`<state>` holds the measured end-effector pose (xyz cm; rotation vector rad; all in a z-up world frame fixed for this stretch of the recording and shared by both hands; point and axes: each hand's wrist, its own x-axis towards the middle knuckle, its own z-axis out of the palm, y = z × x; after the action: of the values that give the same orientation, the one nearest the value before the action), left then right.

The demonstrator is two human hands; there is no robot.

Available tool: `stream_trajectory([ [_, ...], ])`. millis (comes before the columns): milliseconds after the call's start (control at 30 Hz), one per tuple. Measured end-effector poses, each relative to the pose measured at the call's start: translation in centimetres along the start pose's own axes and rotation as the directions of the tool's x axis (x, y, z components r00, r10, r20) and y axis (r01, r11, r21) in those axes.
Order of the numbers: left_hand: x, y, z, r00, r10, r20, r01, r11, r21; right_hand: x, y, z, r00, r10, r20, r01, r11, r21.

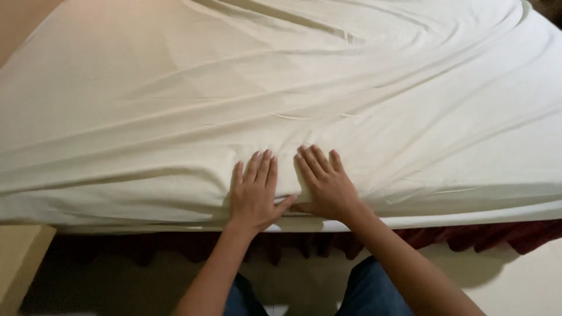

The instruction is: The person spreads a white fitted sheet over a mattress, smoothing the fabric and tucking the elasticized edges under the corners. They move around the bed to ensure the sheet is properly fitted on all sides.

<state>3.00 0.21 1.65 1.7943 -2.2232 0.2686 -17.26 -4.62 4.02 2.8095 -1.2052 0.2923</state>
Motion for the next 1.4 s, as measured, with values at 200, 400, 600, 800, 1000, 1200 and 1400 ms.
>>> stream_trajectory([
  [200, -0.6, -0.1, 2.3, 0.986, -0.02, -0.166, 0.026, 0.999, 0.033, -0.9, -0.2, 1.1, 0.99, 0.022, -0.137, -0.039, 0.991, -0.126],
  [400, -1.5, -0.4, 0.3, 0.996, 0.008, -0.085, -0.01, 1.0, -0.019, -1.4, -0.8, 1.6, 0.972, -0.008, -0.235, -0.005, 0.999, -0.054],
  [600, -2.4, -1.3, 0.3, 0.998, 0.001, -0.068, -0.002, 1.0, -0.021, -1.0, -1.0, 1.7, 0.979, 0.044, -0.201, -0.06, 0.996, -0.071],
  [800, -5.2, -1.5, 3.8, 0.981, -0.029, -0.194, 0.05, 0.994, 0.1, -2.1, -2.0, 2.0, 0.985, 0.108, -0.135, -0.129, 0.98, -0.153],
  [1000, -6.7, -1.5, 5.4, 0.947, -0.116, -0.3, 0.091, 0.991, -0.095, -2.8, -2.1, 4.2, 0.945, 0.077, -0.318, -0.117, 0.987, -0.107],
  [1200, -2.9, 0.6, -1.2, 0.961, -0.205, 0.184, 0.22, 0.974, -0.061, -2.8, -1.6, 2.3, 0.976, 0.096, -0.196, -0.107, 0.993, -0.046],
  [1400, 1.6, 3.6, -2.3, 0.954, 0.028, 0.299, -0.044, 0.998, 0.047, -4.1, 1.8, -0.5, 0.983, 0.158, -0.097, -0.158, 0.987, 0.003],
])
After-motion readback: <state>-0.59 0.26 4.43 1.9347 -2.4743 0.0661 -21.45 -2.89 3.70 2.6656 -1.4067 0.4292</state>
